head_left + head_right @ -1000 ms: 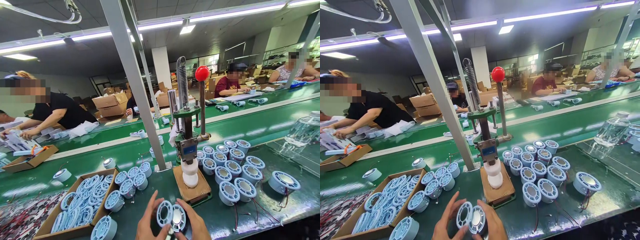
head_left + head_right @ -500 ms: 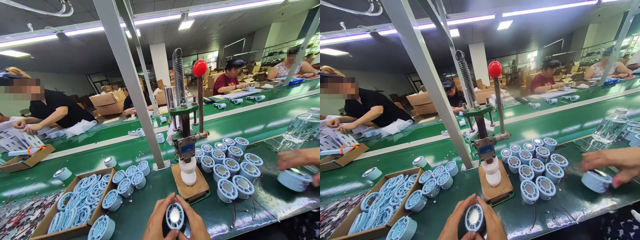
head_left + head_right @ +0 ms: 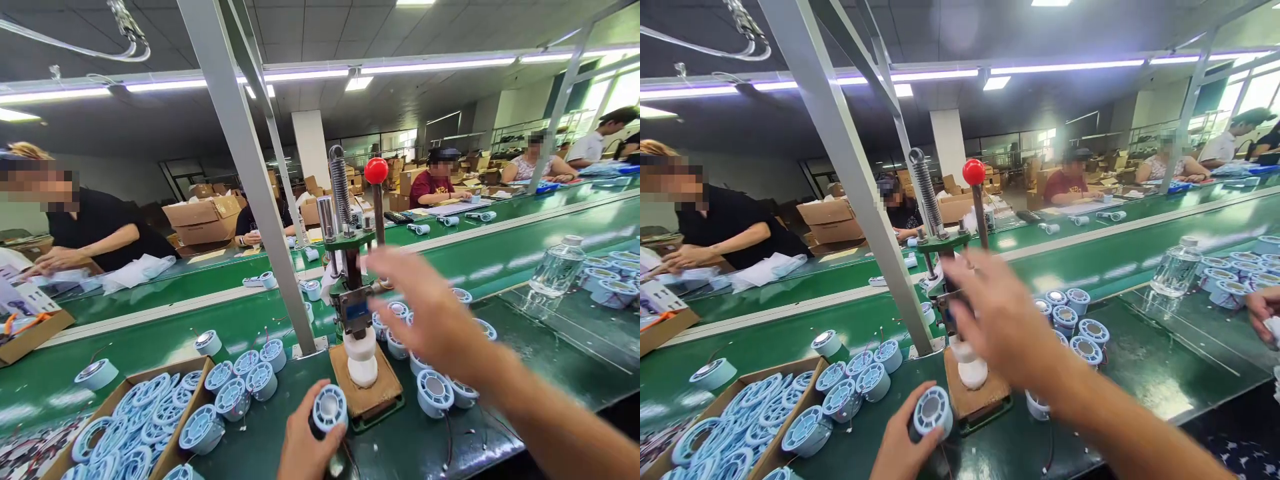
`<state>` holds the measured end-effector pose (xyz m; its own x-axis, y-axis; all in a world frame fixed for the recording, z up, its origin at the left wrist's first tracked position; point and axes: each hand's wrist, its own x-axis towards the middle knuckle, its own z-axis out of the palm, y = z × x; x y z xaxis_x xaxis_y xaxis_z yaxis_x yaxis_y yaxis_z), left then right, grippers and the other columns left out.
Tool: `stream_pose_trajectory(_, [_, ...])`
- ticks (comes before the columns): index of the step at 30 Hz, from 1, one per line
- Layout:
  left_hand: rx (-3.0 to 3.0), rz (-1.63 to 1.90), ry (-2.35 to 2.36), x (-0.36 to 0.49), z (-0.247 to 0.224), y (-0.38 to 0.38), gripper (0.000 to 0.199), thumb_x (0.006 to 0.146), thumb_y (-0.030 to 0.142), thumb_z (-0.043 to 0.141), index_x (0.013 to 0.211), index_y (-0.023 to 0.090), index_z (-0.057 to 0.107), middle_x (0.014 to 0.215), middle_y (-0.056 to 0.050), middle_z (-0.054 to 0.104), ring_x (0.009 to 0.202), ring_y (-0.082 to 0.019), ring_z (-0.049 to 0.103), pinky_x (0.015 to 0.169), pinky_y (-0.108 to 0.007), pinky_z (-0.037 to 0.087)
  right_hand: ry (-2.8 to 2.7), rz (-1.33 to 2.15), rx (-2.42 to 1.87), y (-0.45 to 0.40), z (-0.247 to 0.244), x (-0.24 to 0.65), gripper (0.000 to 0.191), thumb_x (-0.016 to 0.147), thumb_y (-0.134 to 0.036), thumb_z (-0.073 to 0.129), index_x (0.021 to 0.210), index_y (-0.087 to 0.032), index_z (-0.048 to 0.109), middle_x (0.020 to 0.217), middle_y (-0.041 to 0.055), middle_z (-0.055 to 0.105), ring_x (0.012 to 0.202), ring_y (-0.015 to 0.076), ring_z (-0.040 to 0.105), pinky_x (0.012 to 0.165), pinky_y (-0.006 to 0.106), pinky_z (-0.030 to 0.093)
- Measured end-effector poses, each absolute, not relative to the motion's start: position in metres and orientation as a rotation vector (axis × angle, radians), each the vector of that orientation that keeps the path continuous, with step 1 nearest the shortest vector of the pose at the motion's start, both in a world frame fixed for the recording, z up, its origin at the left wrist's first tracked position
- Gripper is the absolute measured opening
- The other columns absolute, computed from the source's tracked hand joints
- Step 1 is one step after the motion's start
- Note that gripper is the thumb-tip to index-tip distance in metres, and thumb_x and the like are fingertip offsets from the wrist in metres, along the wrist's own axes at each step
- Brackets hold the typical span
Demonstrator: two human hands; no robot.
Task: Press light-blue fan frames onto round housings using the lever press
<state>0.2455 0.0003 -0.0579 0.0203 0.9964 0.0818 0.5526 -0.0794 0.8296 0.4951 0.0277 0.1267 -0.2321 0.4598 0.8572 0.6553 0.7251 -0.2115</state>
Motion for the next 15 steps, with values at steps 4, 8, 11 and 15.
stream_pose_trajectory(4, [1.614,1.051,1.356,0.273,-0.017,0.036,0.058,0.067,0.026,0.068,0.123,0.014,0.059,0.121,-0.012,0.069,0.110,-0.029,0.063,0.102,-0.042,0.044,-1.583,-0.306,-0.835,0.106,0.241,0.512,0.036,0.087,-0.014,0.055,0.122,-0.012,0.059,0.110,0.0100,0.064,0.105,0.0197,0.059,0.100,0.039,0.044])
stream_pose_trajectory(8, [1.624,1.034,1.107,0.300,-0.014,0.062,0.061,0.065,0.029,0.075,0.122,0.014,0.061,0.120,-0.011,0.069,0.109,-0.028,0.063,0.100,-0.039,0.046,-1.535,0.019,-0.831,0.161,0.248,0.501,0.027,0.091,-0.011,0.039,0.088,-0.010,0.067,0.069,0.0003,0.062,0.054,0.0087,0.060,0.065,0.025,0.049])
stream_pose_trajectory(11, [1.621,0.984,1.008,0.310,-0.022,0.072,0.060,0.065,0.034,0.077,0.119,0.011,0.062,0.115,-0.012,0.071,0.103,-0.027,0.065,0.094,-0.039,0.049,-1.519,0.075,-0.781,0.176,0.238,0.496,0.029,0.088,-0.012,0.038,0.081,-0.010,0.065,0.063,-0.0017,0.060,0.043,0.0058,0.056,0.054,0.022,0.045])
stream_pose_trajectory(15, [1.636,0.944,0.958,0.309,-0.024,0.068,0.065,0.064,0.040,0.079,0.120,0.011,0.062,0.115,-0.013,0.071,0.101,-0.028,0.066,0.091,-0.039,0.051,-1.461,0.119,-0.783,0.166,0.242,0.501,0.027,0.088,-0.011,0.040,0.085,-0.008,0.067,0.066,-0.0006,0.062,0.045,0.0049,0.057,0.058,0.022,0.045])
